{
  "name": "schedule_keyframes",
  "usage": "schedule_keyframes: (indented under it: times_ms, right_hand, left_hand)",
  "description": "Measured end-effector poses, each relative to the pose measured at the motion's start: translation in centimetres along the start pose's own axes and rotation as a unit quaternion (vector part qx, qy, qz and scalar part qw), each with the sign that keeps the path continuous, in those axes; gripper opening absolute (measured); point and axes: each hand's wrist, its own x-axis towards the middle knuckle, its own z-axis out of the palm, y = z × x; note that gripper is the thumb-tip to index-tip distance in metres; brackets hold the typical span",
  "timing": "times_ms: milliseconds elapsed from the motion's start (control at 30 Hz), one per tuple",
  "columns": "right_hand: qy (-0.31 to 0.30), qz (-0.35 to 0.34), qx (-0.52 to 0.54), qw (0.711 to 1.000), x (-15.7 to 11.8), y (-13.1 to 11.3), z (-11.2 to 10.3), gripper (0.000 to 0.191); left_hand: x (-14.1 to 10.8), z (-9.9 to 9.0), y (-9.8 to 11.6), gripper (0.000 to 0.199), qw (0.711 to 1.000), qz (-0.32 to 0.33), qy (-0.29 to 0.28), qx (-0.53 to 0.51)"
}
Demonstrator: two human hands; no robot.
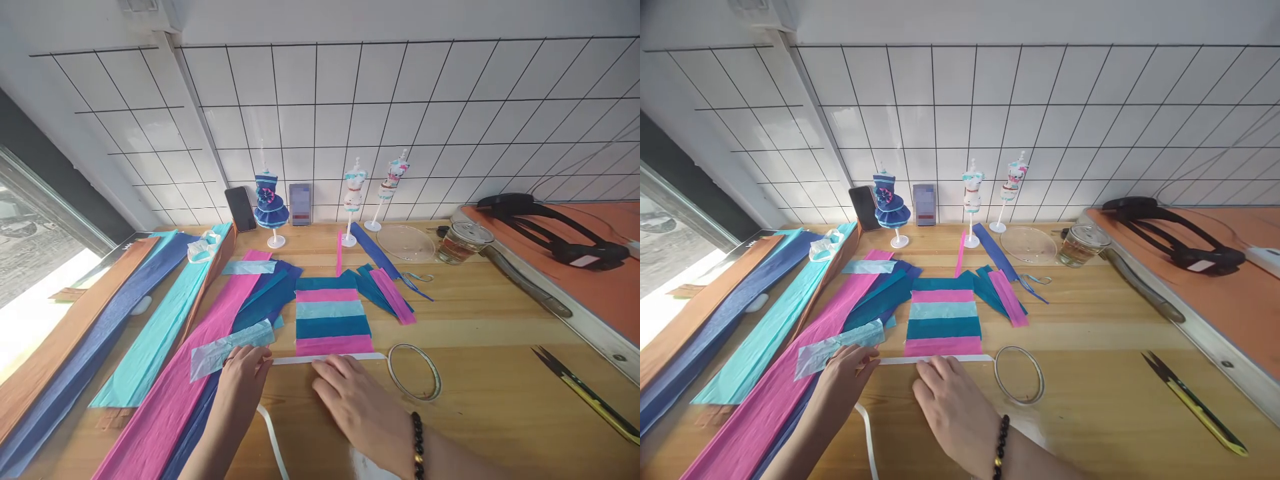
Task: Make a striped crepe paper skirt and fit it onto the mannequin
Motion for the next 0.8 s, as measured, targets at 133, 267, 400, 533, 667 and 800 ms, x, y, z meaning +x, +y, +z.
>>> schedule_keyframes:
  times_ms: [133,267,400,533,667,800]
  right_hand:
    - [-0.03,-0.024,0.015,0.999,1.5,-0.4,0.7,0.014]
    - [-0.034,-0.019,0.023,0.999,1.9,-0.3,0.9,0.012]
    - [-0.042,-0.02,0.031,0.998,2.0,-0.3,1.2,0.014]
    - [-0.054,-0.015,0.029,0.998,2.1,-0.1,1.6,0.017]
    - [-0.066,-0.012,0.035,0.997,2.4,0.0,1.5,0.02]
    - [-0.084,-0.025,0.018,0.996,2.9,0.1,1.0,0.021]
  left_hand:
    - [0.1,-0.6,0.1,0.018,1.0,-0.01,-0.001,-0.021]
    - [-0.1,-1.8,0.8,0.018,0.996,-0.053,0.008,-0.071]
    - [-0.5,-2.9,2.0,0.02,0.984,-0.1,-0.018,-0.149]
    - [-1.0,-3.1,3.9,0.022,0.969,-0.101,-0.027,-0.225]
    - [-1.8,-2.5,5.7,0.02,0.959,-0.102,-0.018,-0.264]
    - [-2.5,-2.0,6.2,0.016,0.962,-0.102,-0.013,-0.253]
